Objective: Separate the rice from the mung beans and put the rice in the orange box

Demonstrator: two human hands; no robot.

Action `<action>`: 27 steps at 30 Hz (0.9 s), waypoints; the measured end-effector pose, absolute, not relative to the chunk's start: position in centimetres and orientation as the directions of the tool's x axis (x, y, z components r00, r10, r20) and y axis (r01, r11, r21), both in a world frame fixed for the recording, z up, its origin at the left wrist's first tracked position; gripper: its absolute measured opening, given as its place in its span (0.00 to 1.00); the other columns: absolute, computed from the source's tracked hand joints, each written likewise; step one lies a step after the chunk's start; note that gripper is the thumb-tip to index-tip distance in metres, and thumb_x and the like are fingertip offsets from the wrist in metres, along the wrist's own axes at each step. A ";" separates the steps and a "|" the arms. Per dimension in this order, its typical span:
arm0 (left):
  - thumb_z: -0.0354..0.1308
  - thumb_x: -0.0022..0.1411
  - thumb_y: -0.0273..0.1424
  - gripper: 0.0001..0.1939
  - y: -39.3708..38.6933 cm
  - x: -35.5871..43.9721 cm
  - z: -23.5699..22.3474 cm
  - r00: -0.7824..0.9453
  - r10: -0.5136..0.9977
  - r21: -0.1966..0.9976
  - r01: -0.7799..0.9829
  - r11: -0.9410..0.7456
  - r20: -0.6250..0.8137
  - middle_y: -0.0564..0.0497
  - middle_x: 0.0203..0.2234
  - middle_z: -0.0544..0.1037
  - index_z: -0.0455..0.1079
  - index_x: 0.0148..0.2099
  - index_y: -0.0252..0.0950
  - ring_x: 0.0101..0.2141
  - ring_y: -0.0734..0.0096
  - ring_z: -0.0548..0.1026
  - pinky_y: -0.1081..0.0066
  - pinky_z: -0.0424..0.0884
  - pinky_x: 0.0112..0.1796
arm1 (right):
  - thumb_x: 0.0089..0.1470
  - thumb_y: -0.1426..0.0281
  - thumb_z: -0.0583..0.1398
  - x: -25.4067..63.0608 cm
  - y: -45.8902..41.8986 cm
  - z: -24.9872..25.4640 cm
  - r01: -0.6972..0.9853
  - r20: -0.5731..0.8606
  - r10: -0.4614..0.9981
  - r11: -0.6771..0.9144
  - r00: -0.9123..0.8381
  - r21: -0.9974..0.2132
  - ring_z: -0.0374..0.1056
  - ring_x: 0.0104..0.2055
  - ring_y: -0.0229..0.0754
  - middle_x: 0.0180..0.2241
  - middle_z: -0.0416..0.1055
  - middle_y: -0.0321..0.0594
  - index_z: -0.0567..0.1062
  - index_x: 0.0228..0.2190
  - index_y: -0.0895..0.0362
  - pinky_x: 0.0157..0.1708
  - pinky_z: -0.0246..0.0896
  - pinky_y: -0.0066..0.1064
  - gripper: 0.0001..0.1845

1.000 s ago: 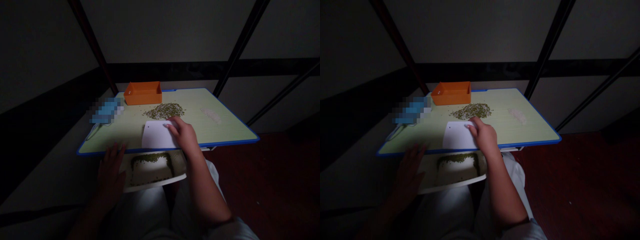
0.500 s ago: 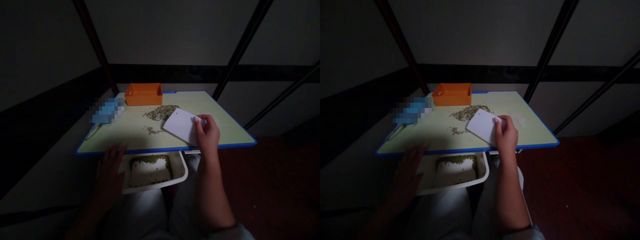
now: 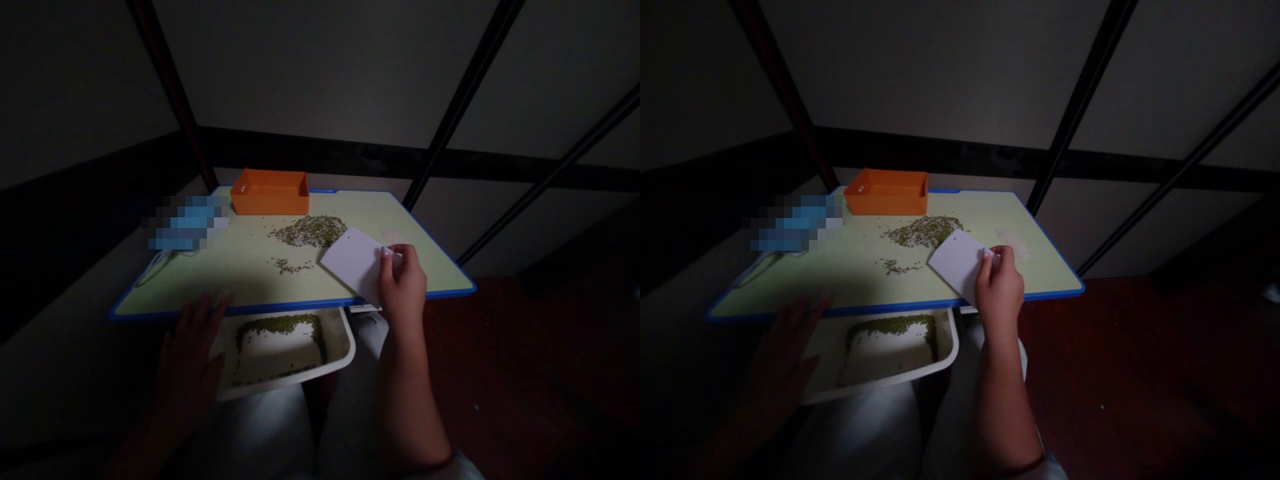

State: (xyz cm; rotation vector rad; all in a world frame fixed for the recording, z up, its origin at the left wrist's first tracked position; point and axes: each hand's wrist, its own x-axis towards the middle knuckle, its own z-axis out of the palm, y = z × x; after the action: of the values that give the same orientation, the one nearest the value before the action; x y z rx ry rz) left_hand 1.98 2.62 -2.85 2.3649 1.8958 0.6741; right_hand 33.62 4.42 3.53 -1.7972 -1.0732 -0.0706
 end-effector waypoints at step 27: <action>0.35 0.68 0.32 0.28 2.3 2.5 -2.0 0.130 0.960 0.324 0.922 -0.209 0.250 0.49 0.69 0.46 0.44 0.68 0.49 0.69 0.58 0.41 0.36 0.54 0.63 | 0.59 0.61 0.51 32.9 5.1 3.3 0.728 0.458 0.661 -0.201 0.595 -0.656 0.60 0.24 0.42 0.25 0.69 0.42 0.71 0.37 0.55 0.27 0.44 0.30 0.13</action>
State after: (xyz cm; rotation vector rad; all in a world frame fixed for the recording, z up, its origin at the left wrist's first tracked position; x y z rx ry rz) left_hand 2.48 2.27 -2.03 2.2913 1.9151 0.6239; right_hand 32.93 5.09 3.30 -1.9176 -1.1111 -0.0931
